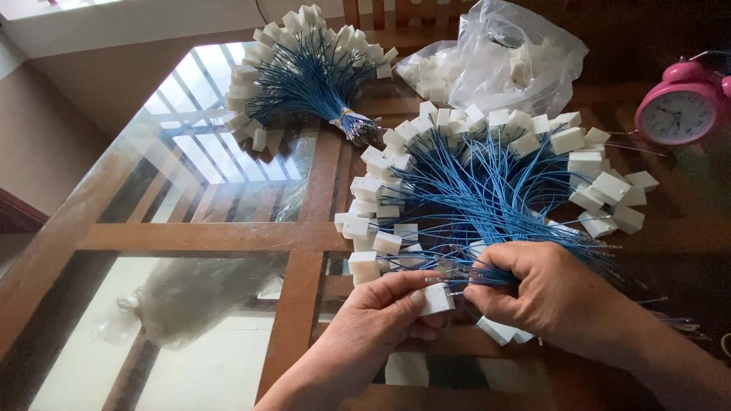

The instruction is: The person inserts the metal leads of small blue LED lights into the holes of white plastic rectangular blocks. The hands repeatedly pick up an LED, align the leads with the block, and push them through, working on a pile of components on a glass table.

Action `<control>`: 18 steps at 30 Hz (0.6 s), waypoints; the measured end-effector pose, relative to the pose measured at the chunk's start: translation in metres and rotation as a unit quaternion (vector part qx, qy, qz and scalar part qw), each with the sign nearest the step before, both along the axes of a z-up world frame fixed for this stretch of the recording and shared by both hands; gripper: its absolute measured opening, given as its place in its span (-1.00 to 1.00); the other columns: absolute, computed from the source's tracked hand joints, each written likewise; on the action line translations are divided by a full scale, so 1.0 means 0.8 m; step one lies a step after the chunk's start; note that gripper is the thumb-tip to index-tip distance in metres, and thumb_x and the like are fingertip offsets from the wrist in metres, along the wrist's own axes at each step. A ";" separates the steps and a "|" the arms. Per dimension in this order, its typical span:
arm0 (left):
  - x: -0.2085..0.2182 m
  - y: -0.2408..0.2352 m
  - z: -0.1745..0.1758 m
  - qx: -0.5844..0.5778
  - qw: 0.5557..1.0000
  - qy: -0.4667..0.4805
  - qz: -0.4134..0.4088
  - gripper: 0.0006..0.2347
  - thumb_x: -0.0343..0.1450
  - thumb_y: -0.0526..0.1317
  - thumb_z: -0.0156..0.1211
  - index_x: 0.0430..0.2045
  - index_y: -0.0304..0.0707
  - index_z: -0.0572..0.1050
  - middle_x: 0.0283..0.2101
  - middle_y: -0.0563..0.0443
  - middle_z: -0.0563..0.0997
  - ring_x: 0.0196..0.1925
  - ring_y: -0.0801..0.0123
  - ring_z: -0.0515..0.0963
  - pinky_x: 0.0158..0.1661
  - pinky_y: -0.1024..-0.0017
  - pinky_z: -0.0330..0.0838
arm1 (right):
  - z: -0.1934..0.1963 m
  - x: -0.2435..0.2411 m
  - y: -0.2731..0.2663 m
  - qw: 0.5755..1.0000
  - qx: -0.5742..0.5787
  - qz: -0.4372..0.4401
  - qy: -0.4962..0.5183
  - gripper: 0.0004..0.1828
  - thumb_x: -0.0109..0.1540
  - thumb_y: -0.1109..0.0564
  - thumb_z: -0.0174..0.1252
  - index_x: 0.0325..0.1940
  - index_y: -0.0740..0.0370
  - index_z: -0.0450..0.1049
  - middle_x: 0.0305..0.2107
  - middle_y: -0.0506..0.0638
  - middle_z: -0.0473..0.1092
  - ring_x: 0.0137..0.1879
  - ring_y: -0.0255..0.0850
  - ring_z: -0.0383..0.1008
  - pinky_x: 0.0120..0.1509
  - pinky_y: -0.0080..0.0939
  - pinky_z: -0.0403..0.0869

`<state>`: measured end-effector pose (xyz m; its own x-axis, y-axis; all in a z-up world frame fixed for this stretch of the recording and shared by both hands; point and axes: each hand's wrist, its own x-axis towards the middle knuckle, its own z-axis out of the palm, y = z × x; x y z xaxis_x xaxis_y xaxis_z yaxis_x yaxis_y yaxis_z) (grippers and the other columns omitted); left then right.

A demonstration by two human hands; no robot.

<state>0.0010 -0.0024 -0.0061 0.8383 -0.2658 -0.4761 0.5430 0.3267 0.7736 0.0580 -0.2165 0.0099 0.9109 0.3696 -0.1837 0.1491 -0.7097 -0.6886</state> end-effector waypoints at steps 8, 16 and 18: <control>-0.001 -0.001 0.001 0.013 1.000 0.014 -0.003 -0.71 0.45 -0.28 0.02 0.05 -0.26 0.53 -0.31 -0.20 0.60 -0.35 0.33 0.56 -0.23 0.40 0.54 | -0.011 0.000 -0.002 0.995 0.029 0.051 -0.083 -0.84 0.03 0.03 0.34 -0.61 0.06 0.57 -0.66 -0.19 0.44 -0.50 -0.38 0.36 -0.40 -0.35 0.35; -0.001 -0.003 -0.006 0.022 1.000 -0.001 -0.009 -0.69 0.46 -0.31 -0.01 0.09 -0.26 0.51 -0.30 -0.17 0.65 -0.34 0.36 0.60 -0.23 0.41 0.57 | 0.004 -0.009 0.010 0.999 0.016 0.036 -0.018 -0.88 0.06 0.06 0.33 -0.57 0.04 0.59 -0.62 -0.19 0.47 -0.47 -0.38 0.39 -0.38 -0.36 0.38; -0.002 -0.003 -0.004 0.027 1.000 -0.002 -0.001 -0.69 0.46 -0.36 -0.03 0.09 -0.27 0.52 -0.28 -0.18 0.64 -0.34 0.35 0.59 -0.24 0.43 0.55 | 0.010 -0.011 0.013 1.000 -0.010 0.008 0.026 -0.89 0.07 0.02 0.34 -0.51 0.02 0.63 -0.55 -0.17 0.50 -0.43 -0.38 0.43 -0.31 -0.36 0.41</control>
<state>-0.0009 -0.0046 -0.0090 0.8392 -0.2419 -0.4870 0.5411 0.2832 0.7918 0.0492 -0.2058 0.0180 0.8942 0.3790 -0.2382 0.1244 -0.7216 -0.6810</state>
